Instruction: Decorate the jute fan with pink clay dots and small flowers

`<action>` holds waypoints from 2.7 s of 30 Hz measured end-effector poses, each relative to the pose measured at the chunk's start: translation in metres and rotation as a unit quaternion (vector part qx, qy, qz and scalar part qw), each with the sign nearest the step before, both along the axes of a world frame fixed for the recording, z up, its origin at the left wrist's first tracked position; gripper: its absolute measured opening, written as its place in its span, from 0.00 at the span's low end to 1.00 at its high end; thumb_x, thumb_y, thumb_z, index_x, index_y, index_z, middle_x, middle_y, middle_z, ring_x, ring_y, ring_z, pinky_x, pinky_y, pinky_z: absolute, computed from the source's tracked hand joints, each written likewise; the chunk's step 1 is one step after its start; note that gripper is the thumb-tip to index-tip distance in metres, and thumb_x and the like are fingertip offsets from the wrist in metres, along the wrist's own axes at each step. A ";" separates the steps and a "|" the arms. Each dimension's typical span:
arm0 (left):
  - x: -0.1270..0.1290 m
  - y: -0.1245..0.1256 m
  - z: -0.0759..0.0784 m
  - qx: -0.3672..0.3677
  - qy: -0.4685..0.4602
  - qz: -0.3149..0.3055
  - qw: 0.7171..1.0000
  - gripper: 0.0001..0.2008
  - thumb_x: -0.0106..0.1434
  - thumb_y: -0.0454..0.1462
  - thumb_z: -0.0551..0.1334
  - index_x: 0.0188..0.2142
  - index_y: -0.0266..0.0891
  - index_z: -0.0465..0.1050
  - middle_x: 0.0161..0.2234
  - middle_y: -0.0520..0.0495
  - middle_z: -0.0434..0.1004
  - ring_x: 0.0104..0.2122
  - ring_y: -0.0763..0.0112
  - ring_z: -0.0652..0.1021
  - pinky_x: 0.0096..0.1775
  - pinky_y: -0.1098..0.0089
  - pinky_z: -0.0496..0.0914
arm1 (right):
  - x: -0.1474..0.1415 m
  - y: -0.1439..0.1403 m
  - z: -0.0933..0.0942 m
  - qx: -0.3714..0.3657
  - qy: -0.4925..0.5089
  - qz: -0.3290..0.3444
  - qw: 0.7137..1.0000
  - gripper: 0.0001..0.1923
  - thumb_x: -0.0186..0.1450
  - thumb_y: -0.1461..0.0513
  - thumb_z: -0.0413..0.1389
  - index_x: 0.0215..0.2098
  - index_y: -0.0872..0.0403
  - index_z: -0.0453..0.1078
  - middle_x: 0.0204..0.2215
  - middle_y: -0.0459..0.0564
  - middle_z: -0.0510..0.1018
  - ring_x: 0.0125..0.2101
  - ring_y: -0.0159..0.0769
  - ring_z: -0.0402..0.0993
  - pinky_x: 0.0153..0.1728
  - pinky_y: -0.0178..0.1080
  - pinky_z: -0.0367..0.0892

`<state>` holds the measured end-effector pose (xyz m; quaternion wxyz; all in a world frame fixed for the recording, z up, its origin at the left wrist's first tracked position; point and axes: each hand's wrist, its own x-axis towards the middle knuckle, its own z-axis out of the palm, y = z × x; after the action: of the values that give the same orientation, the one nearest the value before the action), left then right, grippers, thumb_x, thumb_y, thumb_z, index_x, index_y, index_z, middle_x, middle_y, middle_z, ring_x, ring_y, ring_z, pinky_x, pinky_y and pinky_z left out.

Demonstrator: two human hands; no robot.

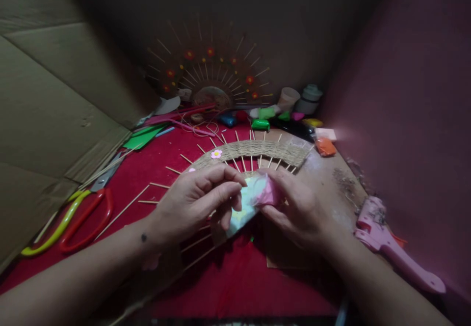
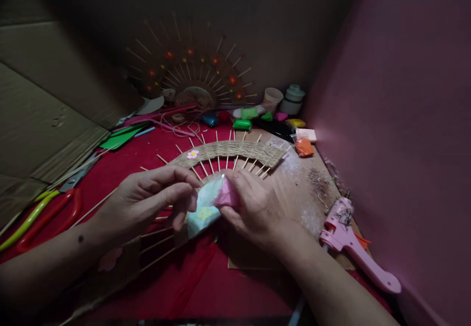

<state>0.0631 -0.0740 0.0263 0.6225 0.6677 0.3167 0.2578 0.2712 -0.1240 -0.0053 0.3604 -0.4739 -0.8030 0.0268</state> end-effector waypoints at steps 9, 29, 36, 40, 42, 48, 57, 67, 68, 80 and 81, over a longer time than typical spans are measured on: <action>0.003 0.007 0.000 -0.161 -0.084 -0.050 0.982 0.08 0.67 0.38 0.54 0.37 0.36 0.69 0.23 0.52 0.73 0.16 0.81 0.72 0.18 0.82 0.65 | -0.004 0.000 -0.001 0.011 -0.023 -0.003 1.000 0.19 0.61 0.65 0.54 0.50 0.62 0.62 0.41 0.61 0.74 0.41 0.46 0.72 0.41 0.48 0.71; 0.001 0.007 -0.001 0.013 0.020 0.036 0.999 0.07 0.58 0.38 0.64 0.35 0.38 0.75 0.23 0.53 0.73 0.20 0.78 0.73 0.23 0.78 0.68 | -0.003 -0.001 0.001 0.016 -0.035 -0.011 0.999 0.17 0.61 0.64 0.53 0.48 0.62 0.63 0.39 0.61 0.74 0.40 0.45 0.72 0.40 0.47 0.71; 0.005 0.000 -0.007 0.282 0.094 0.019 0.955 0.07 0.61 0.36 0.61 0.37 0.40 0.77 0.33 0.48 0.80 0.31 0.71 0.78 0.35 0.75 0.70 | -0.010 -0.001 -0.004 0.035 -0.050 0.006 0.998 0.19 0.61 0.64 0.53 0.50 0.63 0.63 0.38 0.61 0.75 0.38 0.45 0.72 0.39 0.47 0.72; 0.004 -0.001 -0.011 0.346 0.088 0.009 0.934 0.08 0.61 0.35 0.61 0.39 0.41 0.77 0.35 0.48 0.80 0.33 0.71 0.78 0.36 0.75 0.70 | -0.012 -0.001 -0.007 0.042 -0.053 0.006 0.998 0.19 0.61 0.64 0.53 0.50 0.64 0.64 0.37 0.61 0.75 0.39 0.45 0.72 0.39 0.46 0.71; 0.003 -0.002 -0.012 0.353 0.091 -0.001 0.931 0.07 0.61 0.35 0.61 0.39 0.41 0.77 0.34 0.48 0.80 0.33 0.71 0.78 0.37 0.75 0.70 | -0.013 -0.001 -0.009 0.035 -0.063 -0.001 0.997 0.20 0.60 0.64 0.53 0.51 0.64 0.64 0.36 0.60 0.75 0.38 0.44 0.72 0.38 0.45 0.71; 0.006 -0.005 -0.014 0.345 0.101 -0.012 0.933 0.06 0.62 0.34 0.59 0.35 0.39 0.75 0.30 0.49 0.78 0.30 0.75 0.76 0.35 0.77 0.68 | -0.015 -0.003 -0.014 0.026 -0.066 0.004 0.997 0.20 0.61 0.64 0.53 0.51 0.64 0.64 0.35 0.58 0.75 0.35 0.42 0.72 0.36 0.44 0.72; -0.003 0.014 0.005 -0.231 -0.088 -0.026 0.969 0.04 0.59 0.34 0.61 0.28 0.36 0.70 0.17 0.54 0.70 0.10 0.85 0.65 0.13 0.85 0.58 | 0.001 -0.001 0.003 -0.022 -0.027 -0.035 0.999 0.20 0.62 0.64 0.54 0.52 0.59 0.62 0.42 0.59 0.74 0.43 0.45 0.71 0.42 0.47 0.70; 0.002 0.019 -0.006 -0.300 -0.146 -0.078 0.940 0.07 0.64 0.29 0.52 0.33 0.32 0.67 0.30 0.39 0.80 0.14 0.76 0.75 0.14 0.82 0.67 | 0.008 0.003 -0.006 -0.018 -0.007 -0.027 0.999 0.21 0.61 0.63 0.55 0.52 0.58 0.61 0.42 0.58 0.74 0.42 0.44 0.71 0.41 0.47 0.69; 0.002 0.019 -0.007 -0.302 -0.149 -0.078 0.939 0.06 0.64 0.28 0.52 0.33 0.32 0.67 0.30 0.39 0.81 0.14 0.75 0.75 0.14 0.81 0.68 | 0.008 0.003 -0.006 -0.020 -0.009 -0.025 0.999 0.20 0.61 0.63 0.55 0.51 0.58 0.62 0.42 0.58 0.73 0.42 0.44 0.71 0.41 0.47 0.69; 0.003 0.017 -0.010 -0.306 -0.151 -0.100 0.935 0.06 0.66 0.33 0.54 0.34 0.33 0.66 0.27 0.41 0.81 0.13 0.74 0.75 0.13 0.80 0.67 | 0.008 0.004 -0.007 -0.026 -0.017 -0.027 0.999 0.19 0.62 0.62 0.54 0.51 0.56 0.62 0.41 0.57 0.74 0.41 0.43 0.72 0.40 0.45 0.69; 0.003 0.018 -0.010 -0.303 -0.149 -0.097 0.936 0.05 0.65 0.33 0.54 0.34 0.33 0.66 0.27 0.41 0.81 0.13 0.74 0.75 0.13 0.80 0.67 | 0.008 0.004 -0.007 -0.027 -0.016 -0.028 0.999 0.19 0.62 0.62 0.54 0.51 0.56 0.62 0.40 0.56 0.74 0.41 0.43 0.72 0.40 0.45 0.69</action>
<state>0.0663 -0.0565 0.0160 0.8571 0.4292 0.2172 0.1844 0.2797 -0.1201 -0.0120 0.3353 -0.5057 -0.7943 0.0306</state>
